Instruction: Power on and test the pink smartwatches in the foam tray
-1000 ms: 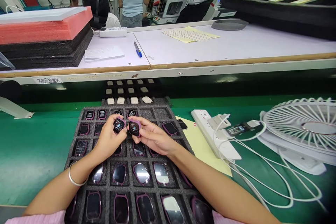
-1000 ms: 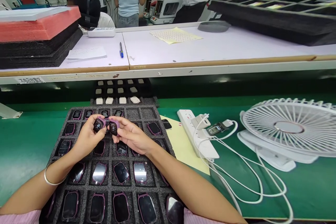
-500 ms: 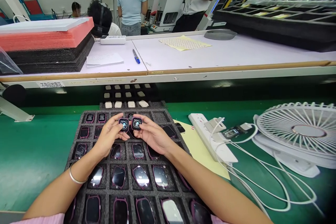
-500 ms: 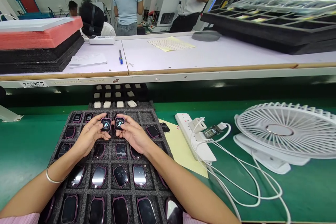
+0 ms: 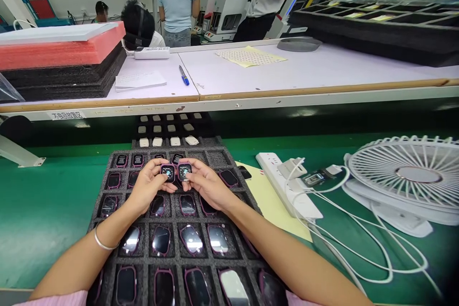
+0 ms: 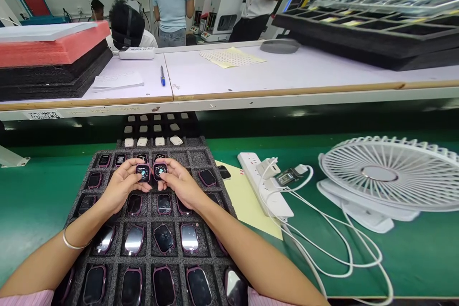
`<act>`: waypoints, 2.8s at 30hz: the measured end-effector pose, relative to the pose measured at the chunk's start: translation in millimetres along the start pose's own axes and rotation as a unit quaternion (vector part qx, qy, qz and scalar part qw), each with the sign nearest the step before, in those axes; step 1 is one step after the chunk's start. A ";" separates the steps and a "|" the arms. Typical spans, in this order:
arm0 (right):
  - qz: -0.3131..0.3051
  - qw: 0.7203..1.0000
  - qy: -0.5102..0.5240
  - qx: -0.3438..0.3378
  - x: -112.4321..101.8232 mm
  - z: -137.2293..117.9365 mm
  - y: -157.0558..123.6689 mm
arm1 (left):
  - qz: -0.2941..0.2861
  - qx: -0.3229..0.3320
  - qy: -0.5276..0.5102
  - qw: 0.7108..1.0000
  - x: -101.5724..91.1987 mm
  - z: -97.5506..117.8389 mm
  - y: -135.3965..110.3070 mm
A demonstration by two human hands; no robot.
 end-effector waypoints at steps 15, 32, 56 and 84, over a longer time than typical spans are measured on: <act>0.003 1.000 -0.027 -0.013 0.5 0.5 0.4 | -0.012 -0.005 0.007 1.000 1.6 1.1 -1.2; 0.002 0.999 -0.039 -0.026 2.4 -0.9 -1.2 | -0.023 0.015 0.021 0.999 2.1 -0.5 -1.0; -0.002 1.000 -0.022 -0.013 1.5 0.2 -1.8 | -0.030 -0.014 -0.005 0.999 4.4 1.1 -3.3; -0.013 0.999 -0.024 -0.024 1.6 0.6 -2.3 | -0.032 -0.006 0.004 0.999 4.4 3.7 -4.1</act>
Point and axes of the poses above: each hand's wrist, its own y-axis towards the middle knuckle, its own x-axis out of the palm, z = x × y, the point moved 3 cm from there along y, towards the middle knuckle, and after that the axes turned 11 degrees about -y, right-handed, at the moved point
